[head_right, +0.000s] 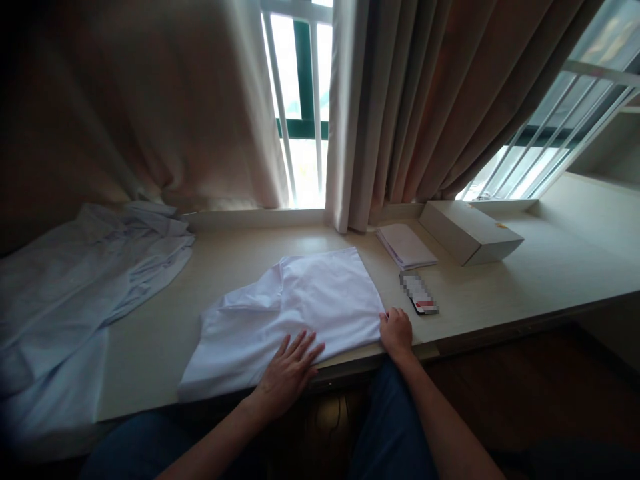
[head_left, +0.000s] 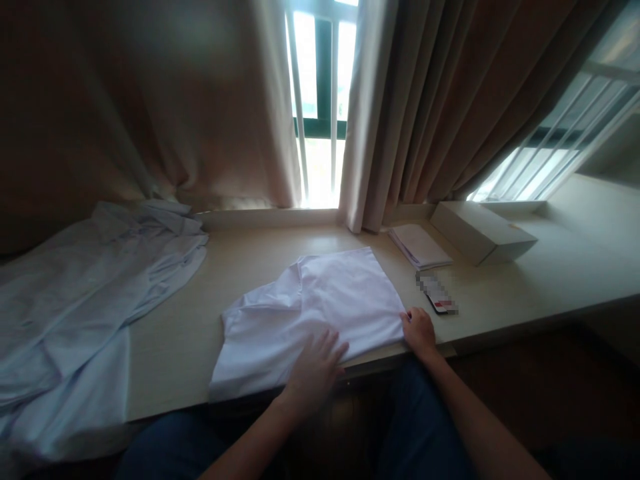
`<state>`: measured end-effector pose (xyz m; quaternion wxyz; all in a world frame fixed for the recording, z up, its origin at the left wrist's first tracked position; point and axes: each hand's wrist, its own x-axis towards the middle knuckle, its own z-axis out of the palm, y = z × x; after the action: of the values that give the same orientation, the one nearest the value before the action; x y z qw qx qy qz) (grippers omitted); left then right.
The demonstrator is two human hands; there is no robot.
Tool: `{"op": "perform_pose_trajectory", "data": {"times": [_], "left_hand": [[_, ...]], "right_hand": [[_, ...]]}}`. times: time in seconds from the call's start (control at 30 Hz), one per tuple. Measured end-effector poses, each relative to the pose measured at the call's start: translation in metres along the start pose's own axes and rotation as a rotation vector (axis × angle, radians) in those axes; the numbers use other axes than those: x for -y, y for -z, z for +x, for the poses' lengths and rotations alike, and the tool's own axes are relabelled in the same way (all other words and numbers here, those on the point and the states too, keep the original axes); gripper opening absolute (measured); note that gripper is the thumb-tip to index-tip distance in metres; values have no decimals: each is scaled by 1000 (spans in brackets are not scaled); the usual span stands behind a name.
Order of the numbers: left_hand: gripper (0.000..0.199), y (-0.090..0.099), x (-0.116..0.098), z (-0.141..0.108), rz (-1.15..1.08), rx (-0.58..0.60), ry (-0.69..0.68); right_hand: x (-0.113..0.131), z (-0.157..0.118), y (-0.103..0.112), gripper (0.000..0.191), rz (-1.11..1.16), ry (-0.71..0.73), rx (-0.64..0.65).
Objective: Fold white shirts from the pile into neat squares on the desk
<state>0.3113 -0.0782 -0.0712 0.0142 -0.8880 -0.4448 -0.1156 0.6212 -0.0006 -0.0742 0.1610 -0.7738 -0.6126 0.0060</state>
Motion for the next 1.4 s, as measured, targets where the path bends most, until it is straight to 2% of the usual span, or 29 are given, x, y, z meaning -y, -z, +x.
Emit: {"op": "perform_pose_trajectory", "data": {"times": [0.13, 0.27, 0.33, 0.4, 0.43, 0.47, 0.53, 0.57, 0.6, 0.67, 0.73, 0.8, 0.9, 1.13, 1.4], "left_hand": [[47, 0, 14, 11, 8, 11, 18], [45, 5, 32, 25, 23, 23, 7], [46, 7, 33, 25, 34, 16, -10], [49, 8, 28, 20, 40, 4, -34], [51, 8, 23, 16, 41, -3, -48], [52, 8, 18, 13, 41, -6, -62], [55, 8, 8, 7, 45, -2, -76], [56, 8, 3, 6, 52, 0, -64], [58, 9, -2, 6, 62, 3, -43], [61, 10, -8, 7, 85, 5, 11], [65, 12, -11, 10, 98, 3, 41], [65, 14, -11, 12, 94, 9, 25], [60, 15, -6, 10, 69, 13, -25], [58, 3, 2, 2, 75, -8, -52], [62, 0, 4, 1, 73, 5, -40]], "right_hand": [[9, 4, -4, 22, -4, -13, -22], [19, 13, 4, 26, 36, -26, 23], [28, 9, 11, 33, 38, -12, -41], [46, -8, 15, 42, 56, 82, -124], [59, -20, 14, 46, 80, 176, -135], [75, -34, 11, 47, 115, 291, -100], [112, -61, 1, 52, 191, 540, 62], [131, -73, -5, 55, 226, 620, 131], [149, -82, -12, 58, 253, 660, 182], [174, -92, -22, 65, 287, 650, 241], [182, -92, -27, 71, 295, 597, 272], [173, -87, -27, 72, 280, 562, 286], [142, -80, -23, 70, 236, 575, 269], [80, -74, -12, 79, 124, 596, 234], [25, -56, -7, 83, -8, 430, 225]]}}
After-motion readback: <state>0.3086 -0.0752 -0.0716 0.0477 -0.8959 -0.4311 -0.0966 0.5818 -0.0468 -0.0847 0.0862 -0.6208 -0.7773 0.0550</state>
